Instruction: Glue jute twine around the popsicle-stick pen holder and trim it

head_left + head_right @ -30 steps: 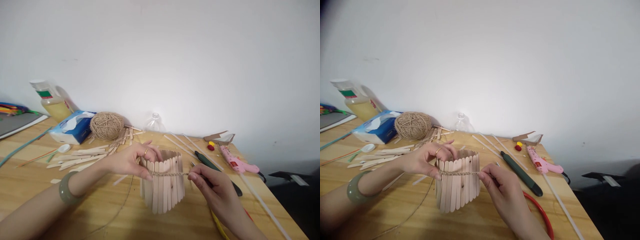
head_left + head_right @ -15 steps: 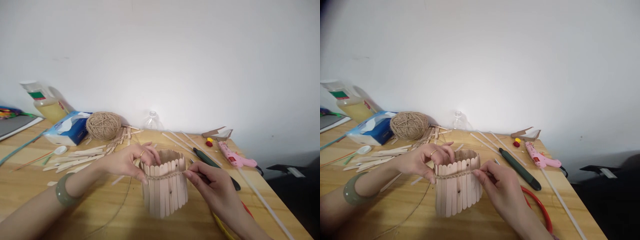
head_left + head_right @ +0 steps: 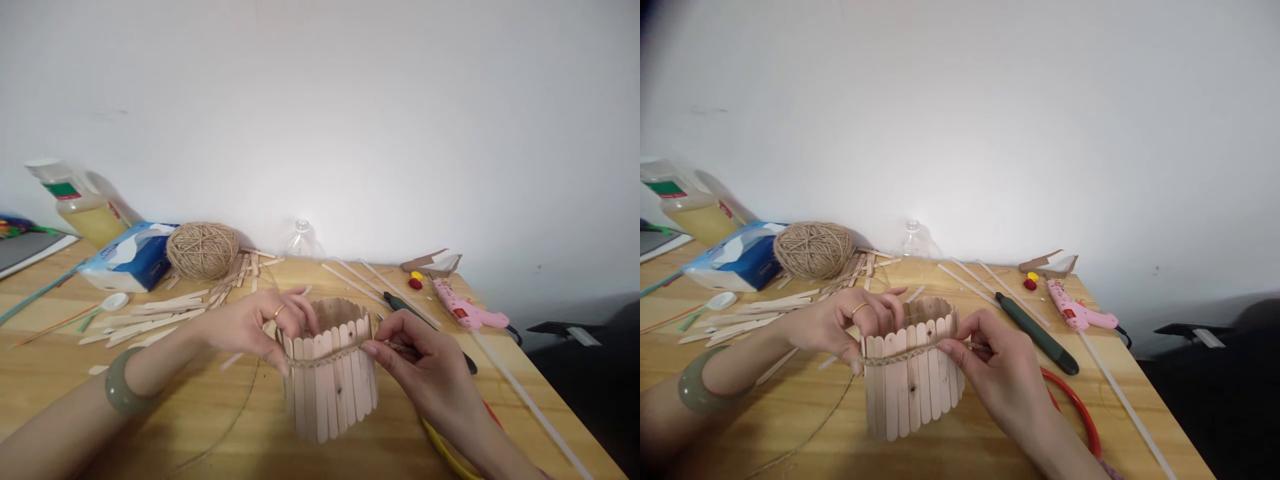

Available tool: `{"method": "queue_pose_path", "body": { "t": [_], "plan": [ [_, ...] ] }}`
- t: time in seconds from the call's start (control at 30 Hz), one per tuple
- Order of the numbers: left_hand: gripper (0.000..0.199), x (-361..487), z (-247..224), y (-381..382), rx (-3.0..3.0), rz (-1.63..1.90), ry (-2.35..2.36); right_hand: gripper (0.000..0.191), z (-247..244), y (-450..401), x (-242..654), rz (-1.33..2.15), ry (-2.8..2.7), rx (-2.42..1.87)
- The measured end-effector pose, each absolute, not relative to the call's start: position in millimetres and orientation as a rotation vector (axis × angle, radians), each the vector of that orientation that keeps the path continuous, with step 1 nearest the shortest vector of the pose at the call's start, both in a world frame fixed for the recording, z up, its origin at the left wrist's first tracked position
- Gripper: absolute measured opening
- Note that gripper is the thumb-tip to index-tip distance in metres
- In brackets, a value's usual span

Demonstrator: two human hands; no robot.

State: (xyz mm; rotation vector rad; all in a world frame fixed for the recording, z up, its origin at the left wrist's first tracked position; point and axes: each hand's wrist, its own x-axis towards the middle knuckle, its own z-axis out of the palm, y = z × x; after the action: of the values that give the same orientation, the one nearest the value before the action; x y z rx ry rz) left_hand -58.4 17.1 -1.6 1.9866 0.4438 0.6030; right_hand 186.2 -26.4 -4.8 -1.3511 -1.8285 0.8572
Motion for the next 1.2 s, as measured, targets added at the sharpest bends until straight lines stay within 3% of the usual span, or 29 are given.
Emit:
{"method": "queue_pose_path", "body": {
  "t": [0.27,0.4,0.53,0.63,0.77,0.9,1.2],
  "plan": [
    [0.035,-57.2,0.4,17.1,1.938,0.585,0.362,0.024,-6.4,-28.5,189.8,0.909,-1.802,-1.296],
    [0.038,-55.3,0.9,18.9,1.913,0.558,0.294,0.032,3.8,-23.1,190.2,1.168,-1.88,-1.213],
    [0.023,-59.0,0.8,23.2,2.001,0.52,0.325,0.021,3.3,-16.9,191.3,1.312,-1.892,-1.148],
    [0.009,-62.6,3.7,23.0,2.22,0.47,0.502,0.019,-7.0,-13.7,192.2,1.116,-1.975,-1.212],
    [0.031,-55.1,5.3,15.5,2.452,0.357,0.717,0.013,-21.4,-10.0,192.0,0.732,-2.082,-1.359],
    [0.046,-36.5,-6.2,8.2,2.529,0.482,1.032,0.015,-30.5,-7.1,190.2,0.69,-2.054,-1.404],
    [0.009,-30.5,-22.7,9.4,2.603,0.543,1.023,0.018,-37.7,-3.7,188.7,0.657,-2.079,-1.423]
  ]
}}
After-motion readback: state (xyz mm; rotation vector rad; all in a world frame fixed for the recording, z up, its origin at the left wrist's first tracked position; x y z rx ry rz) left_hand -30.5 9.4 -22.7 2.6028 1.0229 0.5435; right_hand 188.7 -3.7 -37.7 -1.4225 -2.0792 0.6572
